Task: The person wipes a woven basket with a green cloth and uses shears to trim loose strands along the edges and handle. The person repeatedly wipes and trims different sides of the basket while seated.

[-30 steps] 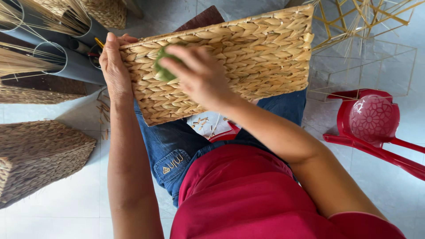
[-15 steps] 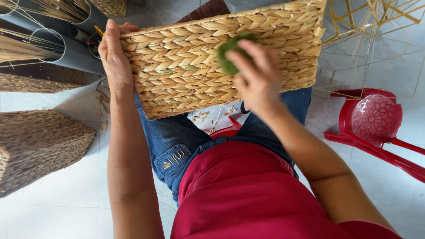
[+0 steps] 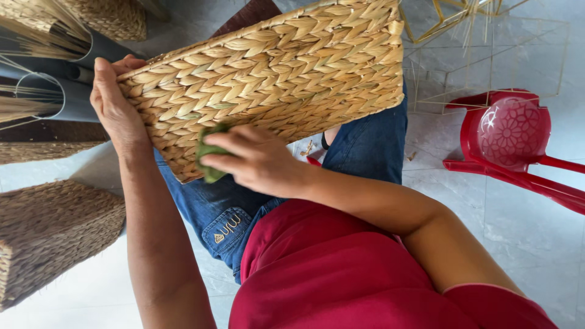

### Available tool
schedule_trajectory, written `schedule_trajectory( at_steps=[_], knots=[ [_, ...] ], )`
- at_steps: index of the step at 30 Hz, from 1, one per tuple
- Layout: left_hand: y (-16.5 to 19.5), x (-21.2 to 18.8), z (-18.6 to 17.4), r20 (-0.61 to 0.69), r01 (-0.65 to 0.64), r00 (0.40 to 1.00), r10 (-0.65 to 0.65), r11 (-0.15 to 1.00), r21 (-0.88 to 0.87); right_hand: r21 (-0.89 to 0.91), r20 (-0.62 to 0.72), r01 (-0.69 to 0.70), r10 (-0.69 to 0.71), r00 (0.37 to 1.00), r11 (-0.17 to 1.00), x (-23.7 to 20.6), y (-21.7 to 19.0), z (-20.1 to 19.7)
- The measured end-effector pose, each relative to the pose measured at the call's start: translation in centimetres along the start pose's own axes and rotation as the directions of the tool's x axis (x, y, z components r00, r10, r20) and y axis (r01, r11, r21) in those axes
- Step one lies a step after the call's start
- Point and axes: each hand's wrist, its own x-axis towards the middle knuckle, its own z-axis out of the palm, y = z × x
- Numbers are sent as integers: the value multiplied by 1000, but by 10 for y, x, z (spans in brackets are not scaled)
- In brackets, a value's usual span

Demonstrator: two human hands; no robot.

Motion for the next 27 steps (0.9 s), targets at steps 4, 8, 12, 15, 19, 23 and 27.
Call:
schedule_trajectory(
  at_steps=[4,8,12,15,19,23,27],
  knots=[
    [4,-3,1,-13,51,999,-53,995,-86,-220,-32,-111,106,994,969,-54,41,-56],
    [5,-5,0,-13,62,998,-63,997,-53,-349,-122,-299,274,954,888,-104,76,-121],
    [8,-5,-1,11,60,998,-59,998,-37,-249,-317,-511,430,845,823,-133,91,-157],
    [20,0,-1,60,61,996,-70,988,144,69,-378,-625,600,705,777,-144,96,-159],
    [55,21,9,128,-3,986,-104,765,644,218,-343,-633,666,662,742,-151,99,-153],
    [85,40,64,536,-572,802,263,593,567,228,-319,-642,679,661,732,-156,91,-153],
    [103,37,153,734,-496,660,161,827,264,296,-301,-657,721,624,693,-163,78,-151]
  ],
)
